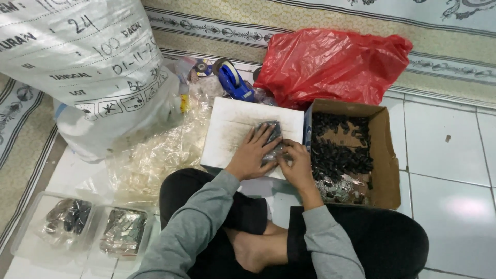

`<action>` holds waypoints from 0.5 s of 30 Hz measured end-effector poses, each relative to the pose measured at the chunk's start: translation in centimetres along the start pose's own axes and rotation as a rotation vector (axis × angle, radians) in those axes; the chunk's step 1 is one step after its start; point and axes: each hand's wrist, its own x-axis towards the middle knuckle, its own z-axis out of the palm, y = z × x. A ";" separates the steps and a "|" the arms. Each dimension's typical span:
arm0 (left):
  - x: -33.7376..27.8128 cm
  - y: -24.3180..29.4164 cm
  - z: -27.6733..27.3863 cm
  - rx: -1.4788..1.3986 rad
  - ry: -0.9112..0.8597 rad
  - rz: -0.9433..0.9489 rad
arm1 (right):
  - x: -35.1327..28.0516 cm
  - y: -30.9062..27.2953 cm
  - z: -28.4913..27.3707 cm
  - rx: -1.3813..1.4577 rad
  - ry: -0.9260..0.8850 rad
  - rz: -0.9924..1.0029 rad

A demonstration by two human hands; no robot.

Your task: Picking small metal components from a box, counting them into plastic bags, and recording the count on a paper log.

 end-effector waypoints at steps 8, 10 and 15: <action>0.0 0.1 -0.3 0.013 -0.047 -0.008 | -0.3 1.5 0.7 -0.051 -0.020 0.034; 0.0 0.1 -0.4 0.014 -0.048 -0.010 | -0.3 1.6 0.6 -0.062 -0.017 0.020; -0.8 1.1 -3.2 -0.086 -0.049 -0.114 | 0.2 1.5 0.7 -0.022 0.020 0.081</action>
